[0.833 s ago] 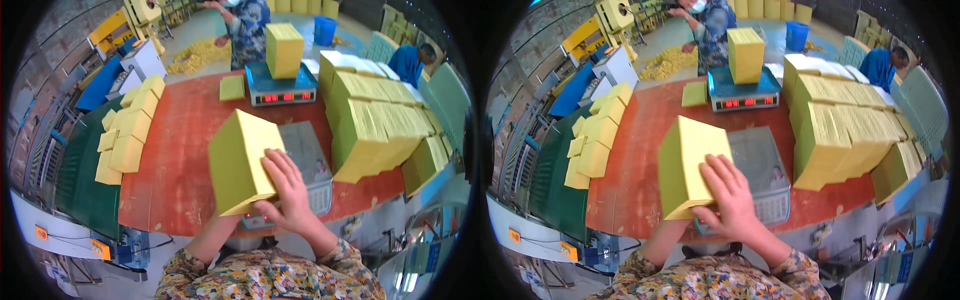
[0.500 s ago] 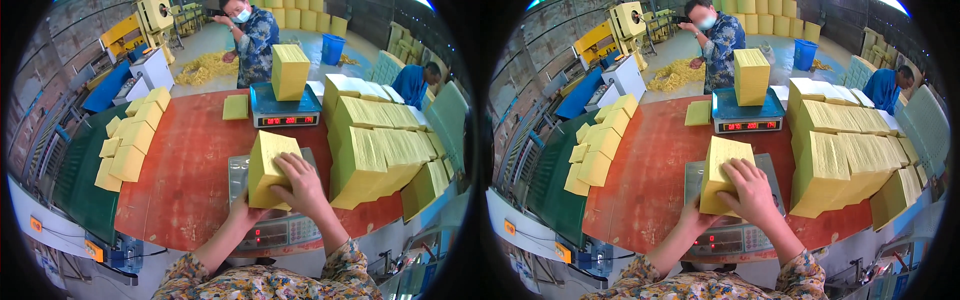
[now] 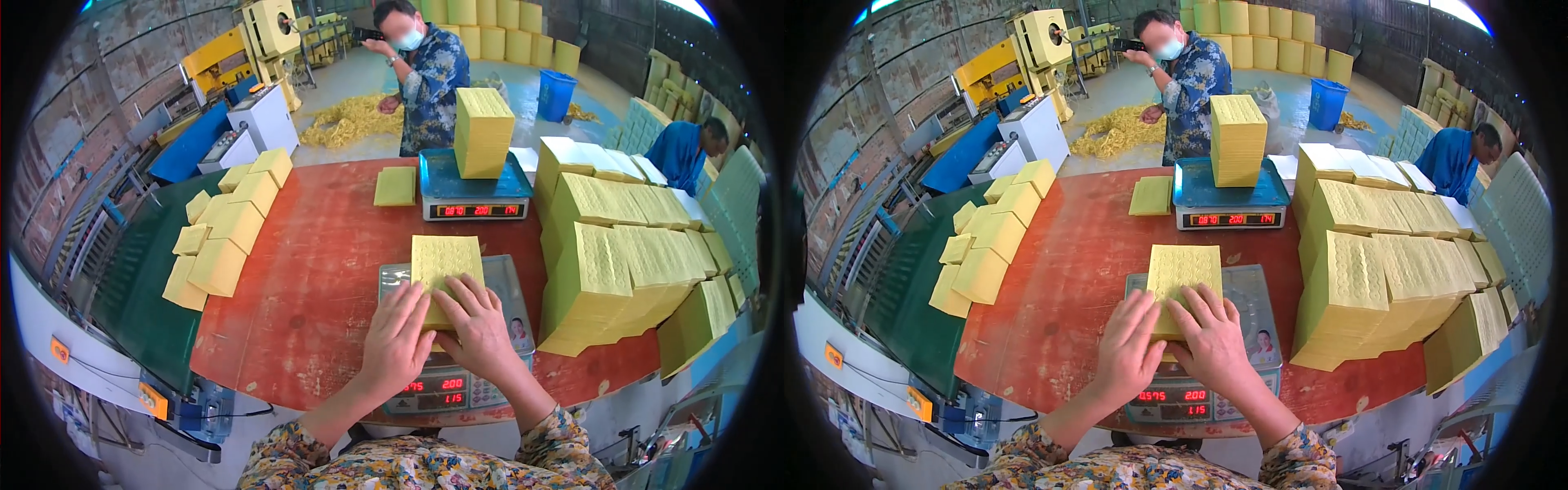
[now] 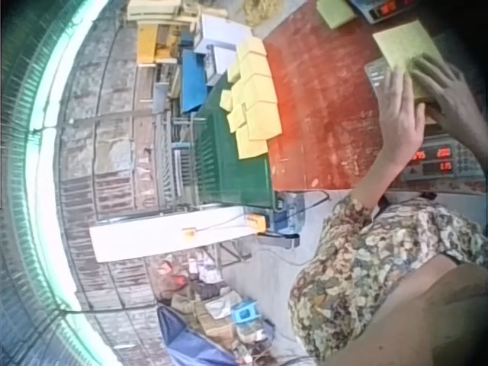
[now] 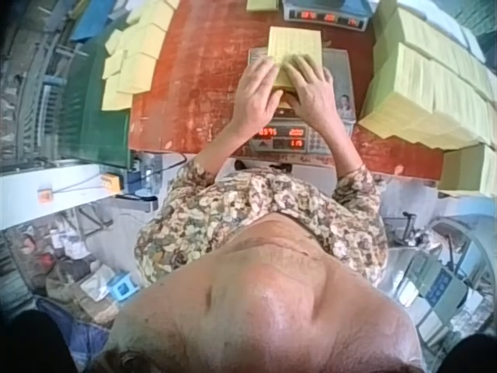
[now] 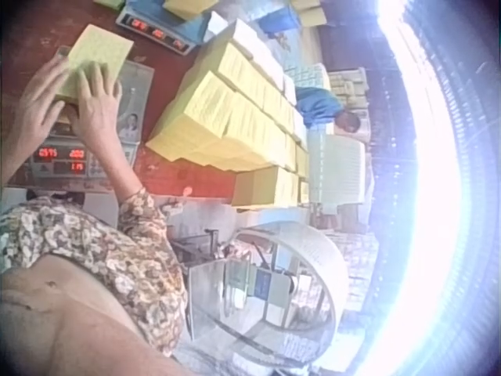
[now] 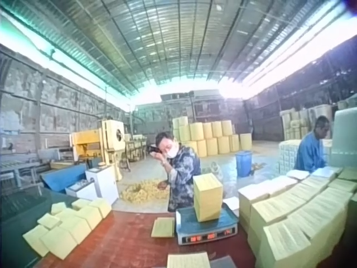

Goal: The recorder weighs stacks of yellow paper on a digital scale to ensure they meet a target weight.

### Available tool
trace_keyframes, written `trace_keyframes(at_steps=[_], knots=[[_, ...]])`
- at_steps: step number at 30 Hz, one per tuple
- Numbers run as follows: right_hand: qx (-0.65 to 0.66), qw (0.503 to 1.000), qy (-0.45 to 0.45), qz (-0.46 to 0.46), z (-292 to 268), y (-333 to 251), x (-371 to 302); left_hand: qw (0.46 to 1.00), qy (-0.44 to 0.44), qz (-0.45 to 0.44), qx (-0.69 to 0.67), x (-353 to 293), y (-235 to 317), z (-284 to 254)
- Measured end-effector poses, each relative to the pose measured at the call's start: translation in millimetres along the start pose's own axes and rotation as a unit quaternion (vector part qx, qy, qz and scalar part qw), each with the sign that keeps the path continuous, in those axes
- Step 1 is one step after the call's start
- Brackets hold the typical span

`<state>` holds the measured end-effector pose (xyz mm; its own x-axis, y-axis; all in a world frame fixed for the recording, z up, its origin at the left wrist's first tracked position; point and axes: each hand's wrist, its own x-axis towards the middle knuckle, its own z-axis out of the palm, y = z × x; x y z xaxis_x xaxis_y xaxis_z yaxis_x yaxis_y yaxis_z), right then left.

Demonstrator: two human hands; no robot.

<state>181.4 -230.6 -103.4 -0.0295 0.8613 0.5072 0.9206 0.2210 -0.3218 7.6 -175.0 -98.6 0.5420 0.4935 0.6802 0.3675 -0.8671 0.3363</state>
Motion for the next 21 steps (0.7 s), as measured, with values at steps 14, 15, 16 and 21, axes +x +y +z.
trace_keyframes(at_steps=[14,15,16,21], knots=[[0.205,0.968,0.146,-0.02,40,-119,34,0.995,-0.017,-0.09,-0.028,-60,-78,-69],[0.244,0.963,0.112,-0.025,59,-136,43,0.994,-0.011,-0.105,-0.016,-73,-96,-84],[0.275,0.958,0.083,-0.027,79,-153,52,0.994,-0.005,-0.111,-0.013,-85,-117,-99],[0.346,0.937,-0.015,-0.05,177,-234,92,0.958,0.051,-0.246,0.137,-143,-248,-201]])
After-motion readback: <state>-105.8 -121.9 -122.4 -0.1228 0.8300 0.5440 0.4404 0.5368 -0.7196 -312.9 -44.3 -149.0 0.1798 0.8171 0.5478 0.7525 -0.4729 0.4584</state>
